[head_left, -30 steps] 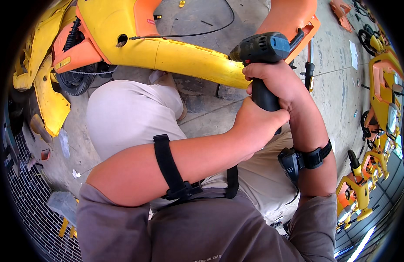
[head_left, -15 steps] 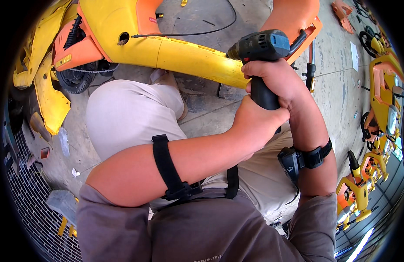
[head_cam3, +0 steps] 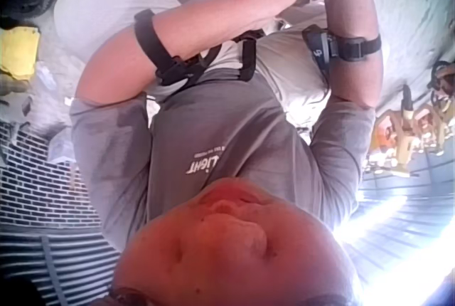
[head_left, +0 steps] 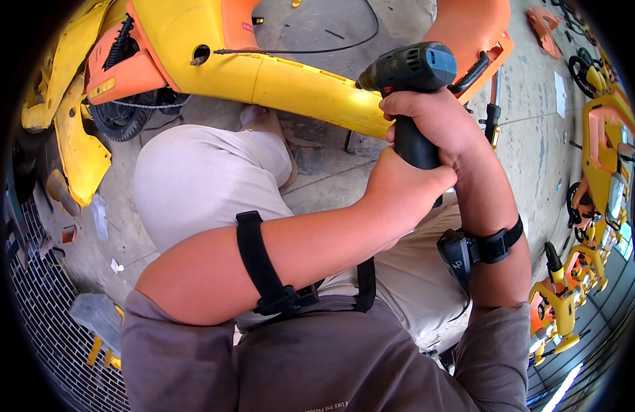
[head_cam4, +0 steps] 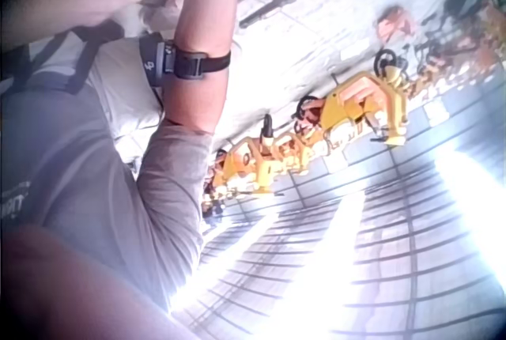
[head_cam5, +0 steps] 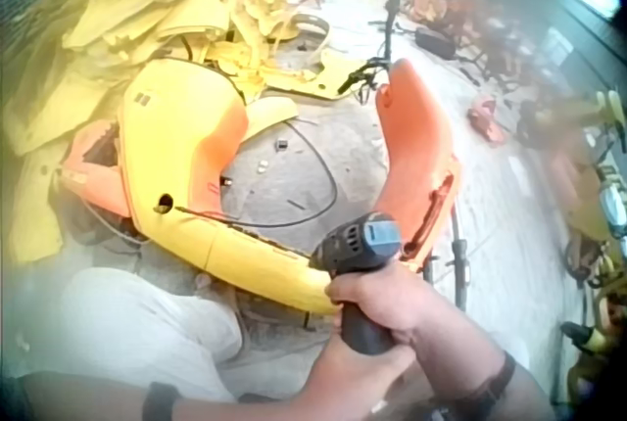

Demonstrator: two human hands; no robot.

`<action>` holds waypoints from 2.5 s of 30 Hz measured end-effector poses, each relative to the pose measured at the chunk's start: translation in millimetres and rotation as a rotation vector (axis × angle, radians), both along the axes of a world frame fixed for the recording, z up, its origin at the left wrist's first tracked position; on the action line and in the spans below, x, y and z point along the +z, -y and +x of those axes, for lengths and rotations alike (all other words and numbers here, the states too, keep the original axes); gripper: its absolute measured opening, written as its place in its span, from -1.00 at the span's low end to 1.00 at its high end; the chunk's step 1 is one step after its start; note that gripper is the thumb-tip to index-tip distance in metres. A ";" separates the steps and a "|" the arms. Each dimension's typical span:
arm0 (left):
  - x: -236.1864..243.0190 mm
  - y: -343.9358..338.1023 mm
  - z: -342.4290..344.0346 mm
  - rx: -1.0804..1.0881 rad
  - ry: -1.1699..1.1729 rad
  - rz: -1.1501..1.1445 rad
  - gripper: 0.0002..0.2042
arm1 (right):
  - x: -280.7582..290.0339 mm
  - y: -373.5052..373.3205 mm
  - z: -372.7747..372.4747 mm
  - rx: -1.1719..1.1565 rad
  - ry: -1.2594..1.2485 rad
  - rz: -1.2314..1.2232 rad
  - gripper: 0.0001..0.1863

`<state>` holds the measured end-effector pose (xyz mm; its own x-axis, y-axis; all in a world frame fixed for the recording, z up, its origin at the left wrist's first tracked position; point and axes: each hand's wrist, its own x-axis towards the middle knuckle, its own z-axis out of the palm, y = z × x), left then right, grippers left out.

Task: The person uses a power drill to drive screws into the plastic body panels of a yellow scooter while sitting on the floor.

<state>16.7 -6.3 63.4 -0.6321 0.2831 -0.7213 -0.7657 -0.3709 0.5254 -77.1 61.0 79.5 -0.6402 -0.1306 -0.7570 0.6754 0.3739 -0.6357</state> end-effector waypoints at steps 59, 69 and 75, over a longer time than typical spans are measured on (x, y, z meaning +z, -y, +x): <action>-15.2 -40.5 -19.0 -1.144 -0.681 -0.260 -0.50 | -9.0 -166.9 73.6 -0.400 -0.051 -0.289 -0.64; -29.8 -22.0 -17.6 -1.411 -0.975 -0.726 -0.45 | -33.8 -164.9 97.0 0.171 -0.450 0.207 -0.24; -34.2 -11.2 -42.8 -1.408 -0.853 -0.808 -0.55 | -23.5 -156.2 99.7 0.200 -0.512 0.242 -0.34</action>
<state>-26.1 5.0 29.2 -0.4849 0.6532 -0.5816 0.2922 0.7478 0.5962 22.6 217.2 56.0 -0.9119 -0.1487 -0.3825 0.2076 0.6368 -0.7426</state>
